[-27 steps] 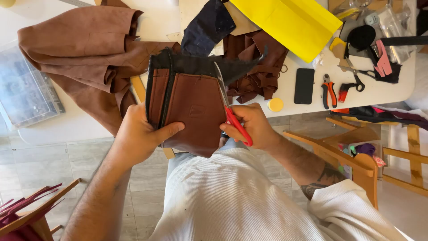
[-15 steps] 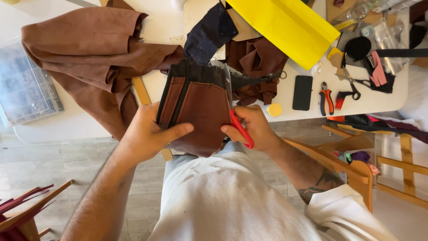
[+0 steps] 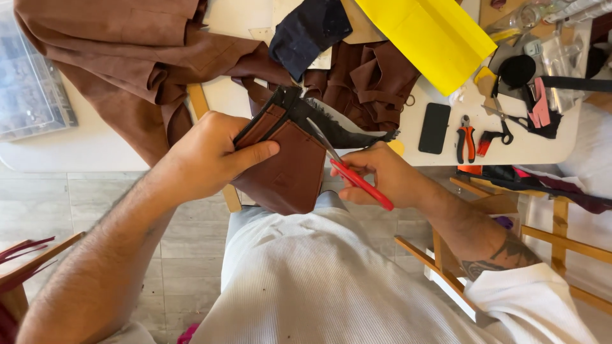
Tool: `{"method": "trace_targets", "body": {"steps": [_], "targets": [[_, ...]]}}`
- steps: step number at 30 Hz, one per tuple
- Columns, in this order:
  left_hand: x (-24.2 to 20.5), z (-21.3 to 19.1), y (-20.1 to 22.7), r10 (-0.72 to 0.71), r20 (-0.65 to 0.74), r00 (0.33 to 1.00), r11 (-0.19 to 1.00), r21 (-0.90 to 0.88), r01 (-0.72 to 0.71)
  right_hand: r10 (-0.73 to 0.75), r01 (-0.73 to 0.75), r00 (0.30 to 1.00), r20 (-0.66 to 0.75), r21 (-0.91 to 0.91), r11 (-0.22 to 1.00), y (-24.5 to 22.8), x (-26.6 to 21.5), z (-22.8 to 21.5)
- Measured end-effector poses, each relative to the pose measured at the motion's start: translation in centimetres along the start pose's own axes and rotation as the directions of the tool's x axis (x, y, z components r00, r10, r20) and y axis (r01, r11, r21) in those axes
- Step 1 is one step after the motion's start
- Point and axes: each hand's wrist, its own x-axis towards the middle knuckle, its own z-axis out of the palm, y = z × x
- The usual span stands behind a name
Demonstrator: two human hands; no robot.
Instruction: The person cuts leather components with scissors and assembles a leather waist bag, including the fine manipulation of installing a zipper slider.
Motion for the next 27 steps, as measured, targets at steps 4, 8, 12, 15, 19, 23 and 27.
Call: {"method": "trace_targets", "body": {"steps": [4,8,12,15,19,23,27], "targets": [[0.1,-0.4,0.2,-0.029,0.046,0.999,1.0,0.013,0.029,0.031,-0.029,0.999,0.033,-0.049,0.998,-0.6,0.0,-0.4],[-0.1,-0.9,0.5,-0.051,0.082,0.995,0.999,0.007,0.051,0.045,-0.042,0.999,0.021,-0.127,0.991,-0.5,-0.2,-0.3],[0.0,-1.1,0.4,-0.052,0.106,0.993,0.999,0.005,0.052,0.03,-0.037,0.999,-0.037,-0.219,0.975,0.9,-1.0,0.2],[0.3,-0.9,-0.4,-0.054,0.116,0.992,0.998,-0.004,0.055,0.039,-0.048,0.998,-0.042,-0.222,0.974,1.3,-0.9,0.3],[0.7,-0.3,-0.6,-0.066,0.154,0.986,0.997,-0.023,0.07,0.057,-0.064,0.997,-0.046,-0.164,0.984,0.8,-0.1,0.8],[1.3,0.3,-0.4,-0.078,0.213,0.974,0.996,-0.025,0.085,0.052,-0.058,0.998,-0.04,-0.161,0.985,0.1,0.7,0.9],[1.3,0.3,-0.2,-0.09,0.219,0.971,0.994,-0.034,0.1,0.001,-0.019,0.997,-0.077,-0.23,0.973,0.7,0.3,0.9]]}}
